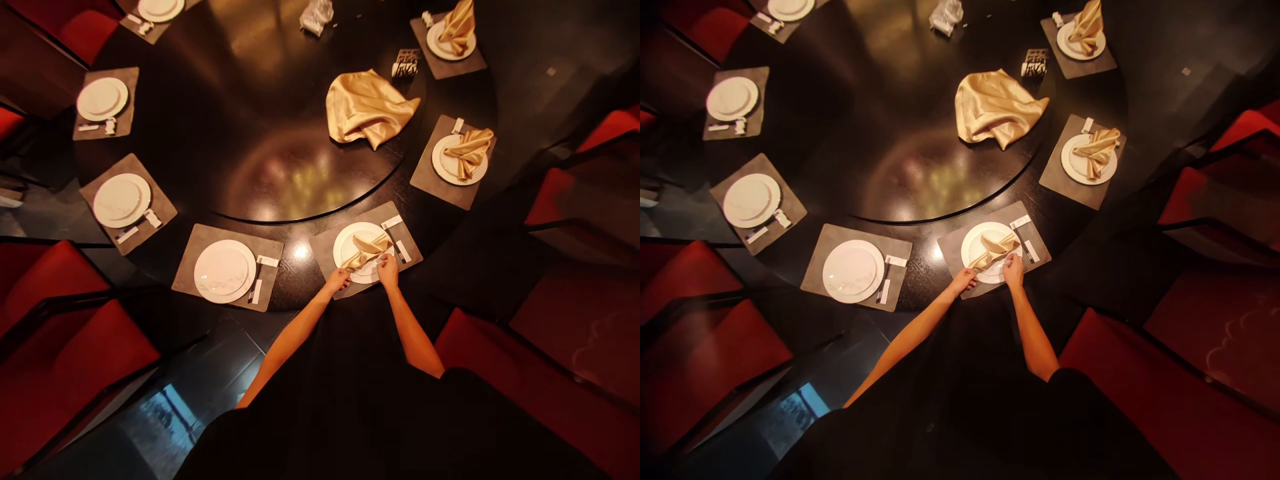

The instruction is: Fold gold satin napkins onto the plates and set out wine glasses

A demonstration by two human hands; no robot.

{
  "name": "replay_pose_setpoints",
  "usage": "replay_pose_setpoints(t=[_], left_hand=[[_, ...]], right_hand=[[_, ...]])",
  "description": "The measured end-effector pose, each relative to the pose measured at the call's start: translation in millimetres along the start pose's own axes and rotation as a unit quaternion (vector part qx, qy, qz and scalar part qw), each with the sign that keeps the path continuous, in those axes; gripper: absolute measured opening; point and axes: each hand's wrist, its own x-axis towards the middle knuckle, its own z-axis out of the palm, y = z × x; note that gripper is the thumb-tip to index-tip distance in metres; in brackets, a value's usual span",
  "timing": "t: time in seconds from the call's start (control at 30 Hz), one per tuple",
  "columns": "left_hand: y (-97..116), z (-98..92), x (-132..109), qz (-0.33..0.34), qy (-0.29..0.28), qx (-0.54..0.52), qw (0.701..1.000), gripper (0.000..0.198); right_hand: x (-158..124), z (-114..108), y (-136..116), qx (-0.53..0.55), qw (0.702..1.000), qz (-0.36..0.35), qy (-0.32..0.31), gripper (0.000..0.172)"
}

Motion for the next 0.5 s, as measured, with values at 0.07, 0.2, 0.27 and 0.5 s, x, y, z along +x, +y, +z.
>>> replay_pose_setpoints(t=[0.07, 0.2, 0.27, 0.5], left_hand=[[10.0, -7.4, -13.8, -0.003, 0.009, -0.004, 1.0, 0.022], [14.4, -44.2, -53.7, -0.01, 0.048, -0.022, 0.999, 0.02], [12.0, -64.7, -76.9, -0.024, 0.079, -0.036, 0.996, 0.02], [27.4, -80.4, -201.9, -0.037, 0.268, -0.14, 0.953, 0.031]], right_hand=[[11.3, -17.4, 1.6, 0.007, 0.997, 0.004, 0.079, 0.017], [82.9, -57.1, -10.0, 0.032, 0.985, 0.001, 0.171, 0.016], [144.8, -70.7, -32.4, 0.043, 0.987, -0.018, 0.152, 0.019], [391.0, -65.6, -178.4, -0.106, 0.992, -0.067, 0.016, 0.061]])
